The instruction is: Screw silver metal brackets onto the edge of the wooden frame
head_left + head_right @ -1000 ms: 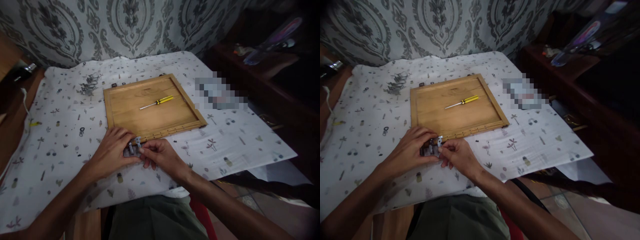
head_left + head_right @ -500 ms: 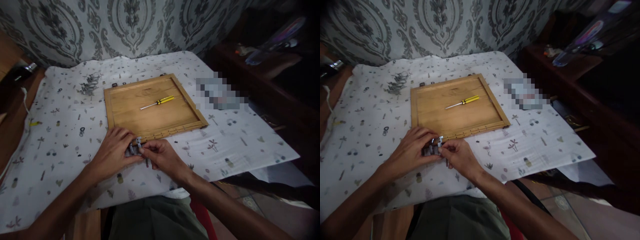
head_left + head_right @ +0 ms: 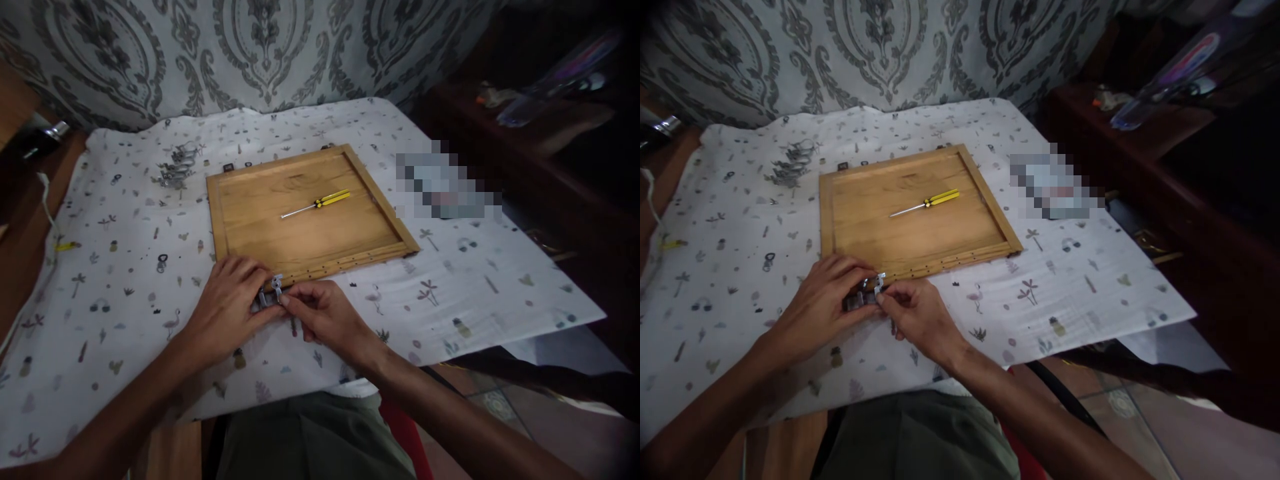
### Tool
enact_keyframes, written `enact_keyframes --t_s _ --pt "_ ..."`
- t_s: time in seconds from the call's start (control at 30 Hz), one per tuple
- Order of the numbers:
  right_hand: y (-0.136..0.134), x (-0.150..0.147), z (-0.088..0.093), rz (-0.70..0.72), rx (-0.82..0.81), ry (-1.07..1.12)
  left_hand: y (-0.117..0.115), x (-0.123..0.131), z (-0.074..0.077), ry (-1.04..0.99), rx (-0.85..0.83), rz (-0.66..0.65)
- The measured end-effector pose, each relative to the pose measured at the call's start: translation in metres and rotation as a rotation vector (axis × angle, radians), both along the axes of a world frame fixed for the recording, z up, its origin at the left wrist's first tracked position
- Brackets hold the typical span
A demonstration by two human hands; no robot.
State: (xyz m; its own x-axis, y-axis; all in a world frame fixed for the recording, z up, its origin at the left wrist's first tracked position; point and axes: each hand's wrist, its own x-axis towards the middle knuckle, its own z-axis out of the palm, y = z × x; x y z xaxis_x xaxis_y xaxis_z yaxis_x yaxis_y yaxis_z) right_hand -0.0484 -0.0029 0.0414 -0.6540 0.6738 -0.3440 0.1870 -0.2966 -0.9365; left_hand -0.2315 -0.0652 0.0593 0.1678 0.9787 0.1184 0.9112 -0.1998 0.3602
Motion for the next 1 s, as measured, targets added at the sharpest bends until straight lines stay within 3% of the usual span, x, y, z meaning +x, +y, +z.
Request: enact_keyframes --t_s 0.13,0.2,0.37,0.5,0.67,1.0 --pt "-0.004 0.003 0.002 -0.013 0.026 -0.009 0.0 0.003 0.001 0.001 -0.001 0.026" --pt "-0.006 0.007 0.003 -0.037 0.129 -0.033 0.0 0.003 0.001 0.007 0.005 0.029" --pt "-0.003 0.014 -0.001 -0.111 0.742 -0.11 0.0 0.004 0.002 0.028 0.0 0.03" --pt "0.004 0.016 -0.007 -0.082 1.027 -0.115 0.0 0.005 0.003 0.028 0.017 0.026" --pt "0.004 0.019 -0.014 0.014 1.114 -0.086 0.0 0.005 0.003 0.03 0.007 0.021" --pt "0.003 0.023 -0.017 0.053 1.23 -0.149 0.0 0.005 0.005 0.014 -0.011 0.02"
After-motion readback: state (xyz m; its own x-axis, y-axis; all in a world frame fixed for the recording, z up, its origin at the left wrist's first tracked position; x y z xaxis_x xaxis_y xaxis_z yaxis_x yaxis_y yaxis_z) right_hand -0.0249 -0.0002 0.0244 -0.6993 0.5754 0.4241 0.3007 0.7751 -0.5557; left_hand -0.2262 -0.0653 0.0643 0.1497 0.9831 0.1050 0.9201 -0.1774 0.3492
